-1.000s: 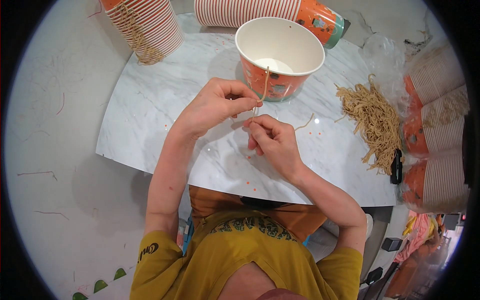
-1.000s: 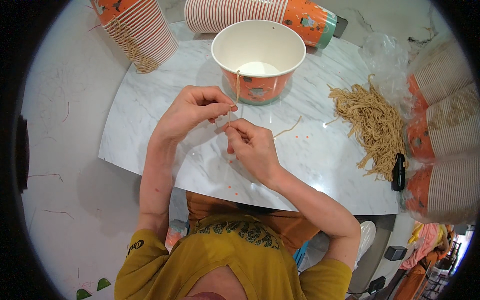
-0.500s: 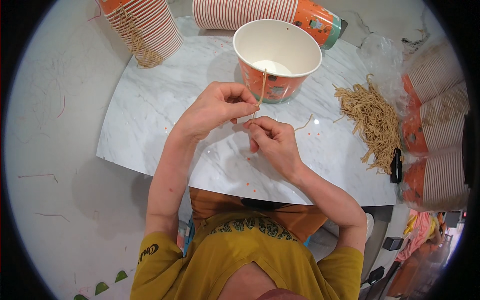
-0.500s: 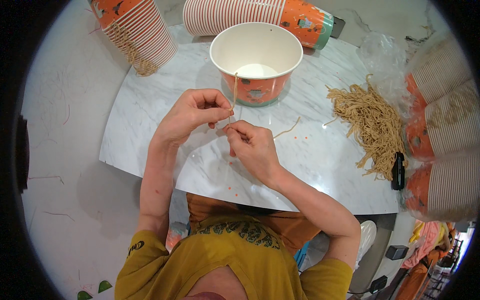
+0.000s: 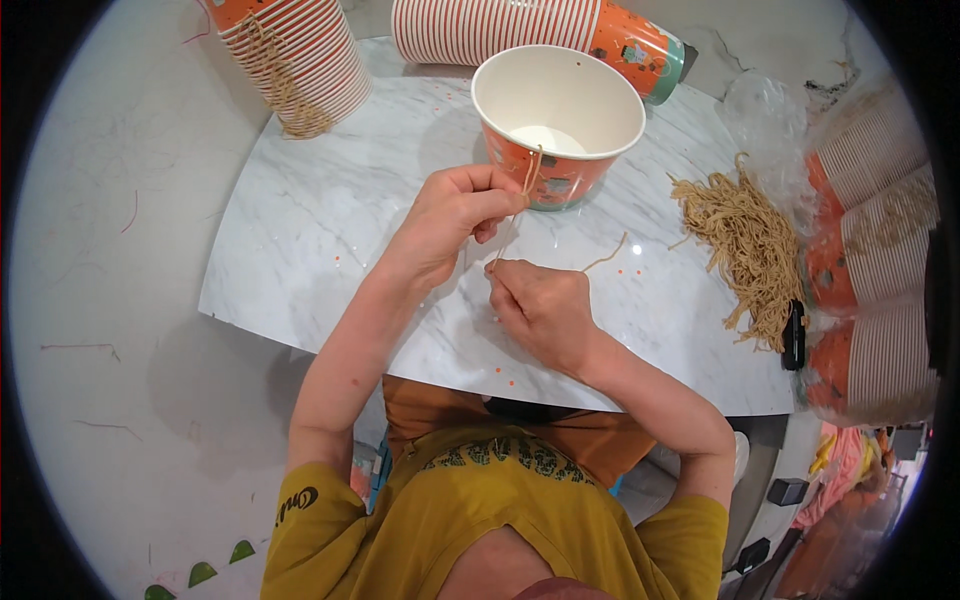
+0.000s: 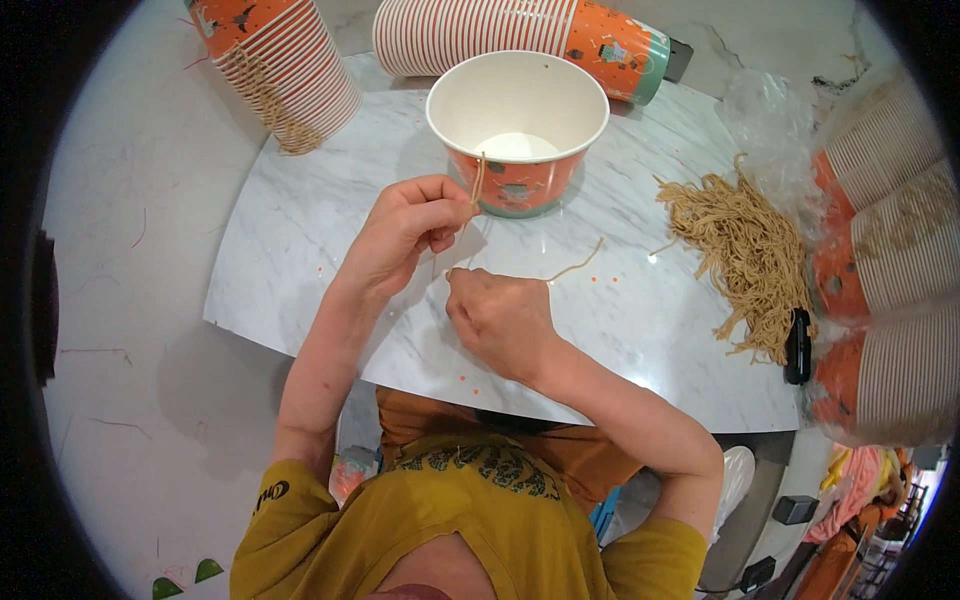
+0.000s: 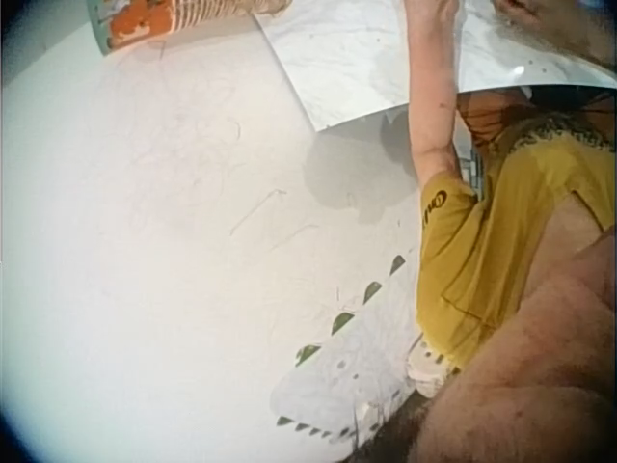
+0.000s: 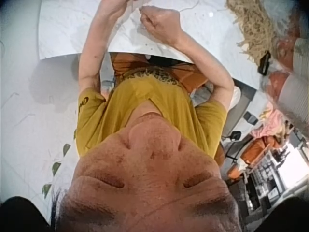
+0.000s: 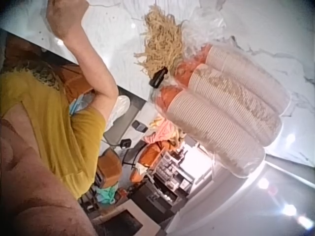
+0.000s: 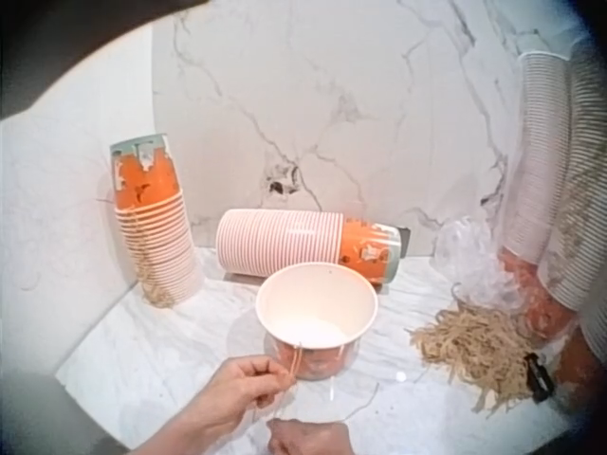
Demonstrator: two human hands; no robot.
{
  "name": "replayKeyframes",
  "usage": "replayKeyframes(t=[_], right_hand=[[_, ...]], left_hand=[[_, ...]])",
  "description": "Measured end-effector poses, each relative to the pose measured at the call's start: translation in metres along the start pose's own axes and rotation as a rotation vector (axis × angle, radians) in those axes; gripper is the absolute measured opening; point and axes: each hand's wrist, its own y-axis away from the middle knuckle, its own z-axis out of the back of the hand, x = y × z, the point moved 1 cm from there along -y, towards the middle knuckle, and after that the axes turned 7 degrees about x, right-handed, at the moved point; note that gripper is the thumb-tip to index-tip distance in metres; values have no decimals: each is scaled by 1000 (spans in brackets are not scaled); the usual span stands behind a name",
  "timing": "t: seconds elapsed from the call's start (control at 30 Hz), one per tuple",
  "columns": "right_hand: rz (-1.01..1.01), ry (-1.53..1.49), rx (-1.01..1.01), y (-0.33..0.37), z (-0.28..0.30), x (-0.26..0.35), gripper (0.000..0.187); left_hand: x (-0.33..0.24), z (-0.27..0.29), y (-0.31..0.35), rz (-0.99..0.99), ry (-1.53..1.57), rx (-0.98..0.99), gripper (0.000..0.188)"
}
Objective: Attaching elastic strings to paper buckets for a themed product.
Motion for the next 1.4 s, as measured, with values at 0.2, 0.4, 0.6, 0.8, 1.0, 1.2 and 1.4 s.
replayKeyframes(t=[0.2,0.4,0.6,0.8,1.0,1.2,1.4], right_hand=[[78,165,29,1,-2,3,9],[152,255,96,5,-6,7,12],[187,332,116,6,-4,8,17],[210,408,115,6,-4,7,15],[253,506,122,4,-2,4,12],[274,496,127,3,-2,1,12],[250,461,140,2,-2,-3,10]], left_hand=[[-6,-6,-4,-50,5,-70,5],[-20,-13,-9,-73,4,-126,6],[-22,-11,-15,-54,-33,-132,5],[-33,-15,-19,31,3,-132,10],[-35,-12,-26,51,142,-129,16],[-26,-15,-34,1,174,-135,14],[-19,-15,-38,-64,101,-130,13]])
